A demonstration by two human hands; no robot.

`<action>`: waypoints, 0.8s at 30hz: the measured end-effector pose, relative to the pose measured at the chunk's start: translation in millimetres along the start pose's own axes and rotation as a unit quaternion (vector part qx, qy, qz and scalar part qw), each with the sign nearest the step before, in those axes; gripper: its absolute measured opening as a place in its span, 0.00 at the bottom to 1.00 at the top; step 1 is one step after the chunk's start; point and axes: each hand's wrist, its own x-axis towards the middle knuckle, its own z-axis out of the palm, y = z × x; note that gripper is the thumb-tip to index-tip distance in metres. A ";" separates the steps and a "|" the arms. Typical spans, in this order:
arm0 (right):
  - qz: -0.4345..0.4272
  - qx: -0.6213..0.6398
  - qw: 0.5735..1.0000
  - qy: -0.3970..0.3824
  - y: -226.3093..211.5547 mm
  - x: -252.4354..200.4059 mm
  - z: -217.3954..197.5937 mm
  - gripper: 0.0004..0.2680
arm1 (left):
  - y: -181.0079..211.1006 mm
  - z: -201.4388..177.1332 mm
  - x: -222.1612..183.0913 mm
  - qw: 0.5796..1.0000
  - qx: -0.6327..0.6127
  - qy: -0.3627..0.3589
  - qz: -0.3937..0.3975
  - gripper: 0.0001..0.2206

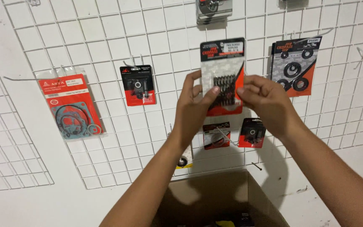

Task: Organizing automotive parts from a cardboard box onto a display rack and wiping objects with a cloth.

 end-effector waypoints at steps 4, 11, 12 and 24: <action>-0.012 -0.011 1.000 -0.015 -0.8 28.5 -5.0 0.11 | -15.8 -7.6 16.1 0.994 -0.095 0.007 0.047 0.27; -0.134 -0.098 0.975 0.147 5.2 107.5 -13.4 0.13 | -6.8 -18.2 32.8 0.997 -0.069 0.018 -0.015 0.24; -0.137 -0.097 0.975 0.145 4.6 121.5 -12.2 0.13 | -6.0 -17.9 36.0 0.997 -0.068 0.020 -0.012 0.24; -0.099 0.087 0.975 0.179 -21.9 215.2 16.3 0.14 | -2.0 -16.2 33.9 0.995 -0.101 0.013 -0.024 0.22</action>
